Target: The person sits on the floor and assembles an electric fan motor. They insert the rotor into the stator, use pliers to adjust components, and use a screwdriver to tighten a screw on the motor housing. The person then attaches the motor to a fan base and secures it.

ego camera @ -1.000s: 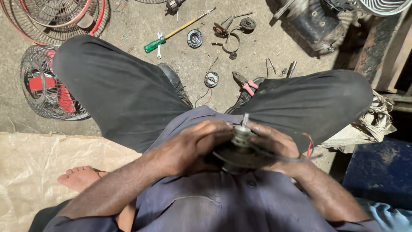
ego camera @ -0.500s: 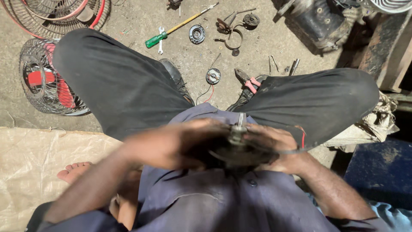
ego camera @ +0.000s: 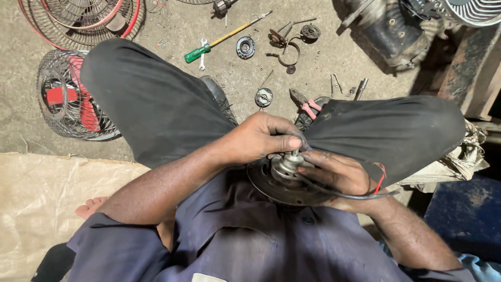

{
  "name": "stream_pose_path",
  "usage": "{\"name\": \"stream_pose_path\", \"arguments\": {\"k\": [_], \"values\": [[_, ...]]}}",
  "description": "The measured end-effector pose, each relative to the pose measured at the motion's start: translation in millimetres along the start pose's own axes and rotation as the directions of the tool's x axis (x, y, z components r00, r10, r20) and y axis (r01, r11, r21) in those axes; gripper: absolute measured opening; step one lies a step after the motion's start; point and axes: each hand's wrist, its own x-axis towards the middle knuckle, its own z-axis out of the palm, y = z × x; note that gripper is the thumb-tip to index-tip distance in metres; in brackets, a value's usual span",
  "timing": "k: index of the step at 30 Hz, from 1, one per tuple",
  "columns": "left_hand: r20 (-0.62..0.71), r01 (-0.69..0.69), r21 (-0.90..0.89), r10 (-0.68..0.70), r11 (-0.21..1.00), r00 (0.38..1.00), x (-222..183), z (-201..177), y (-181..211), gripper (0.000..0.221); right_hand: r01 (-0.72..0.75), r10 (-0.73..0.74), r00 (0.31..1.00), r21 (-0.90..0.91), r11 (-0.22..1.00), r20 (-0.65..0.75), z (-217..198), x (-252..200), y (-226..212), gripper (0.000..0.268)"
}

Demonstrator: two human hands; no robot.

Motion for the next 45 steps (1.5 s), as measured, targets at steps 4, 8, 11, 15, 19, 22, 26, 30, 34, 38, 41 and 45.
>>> {"name": "stream_pose_path", "arguments": {"k": [4,8,11,15,19,22,26,30,34,38,41,45], "values": [[-0.045,-0.085,0.098,0.090,0.992,0.995,2,3,-4,0.028,-0.192,0.240,0.971,0.590,0.784,-0.003,8,-2,-1,0.085],[-0.075,-0.103,0.150,0.115,0.983,0.990,1,3,-10,0.027,-0.101,0.101,0.995,0.055,0.993,-0.006,2,-2,4,0.083],[-0.081,-0.043,0.084,0.050,0.995,0.995,4,4,-10,0.027,0.108,-0.117,0.993,-0.292,0.950,-0.014,-2,1,9,0.075],[-0.103,-0.058,0.132,0.072,0.990,0.992,5,7,-7,0.027,0.094,-0.104,0.994,-0.262,0.960,-0.024,-1,0,10,0.072],[-0.146,-0.078,0.225,0.113,0.971,0.983,1,8,-4,0.028,0.083,-0.094,0.995,-0.247,0.966,-0.037,2,-1,11,0.073],[-0.130,-0.057,0.186,0.082,0.981,0.988,4,6,-3,0.028,0.090,-0.103,0.994,-0.249,0.964,-0.039,0,-1,12,0.078],[-0.094,-0.019,0.132,0.032,0.991,0.995,10,3,0,0.029,0.049,-0.072,0.992,-0.220,0.974,-0.101,1,-4,17,0.079],[-0.145,-0.147,0.158,0.170,0.977,0.975,1,-2,8,0.037,0.008,-0.042,0.975,-0.151,0.989,-0.217,8,-9,27,0.082],[0.138,-0.453,0.437,0.440,0.777,0.887,-28,-14,22,0.066,0.041,-0.007,0.910,0.072,0.997,-0.416,27,-15,38,0.087],[0.109,-0.408,0.592,0.433,0.695,0.895,-40,3,26,0.102,0.007,0.069,0.851,0.144,0.990,-0.520,44,-22,45,0.089],[0.169,-0.458,0.610,0.459,0.646,0.872,-39,9,31,0.097,0.105,-0.074,0.852,0.030,0.994,-0.519,42,-27,48,0.087],[0.211,-0.491,0.626,0.474,0.606,0.855,-35,8,40,0.100,0.106,-0.105,0.863,-0.027,0.994,-0.494,41,-34,46,0.084]]}}
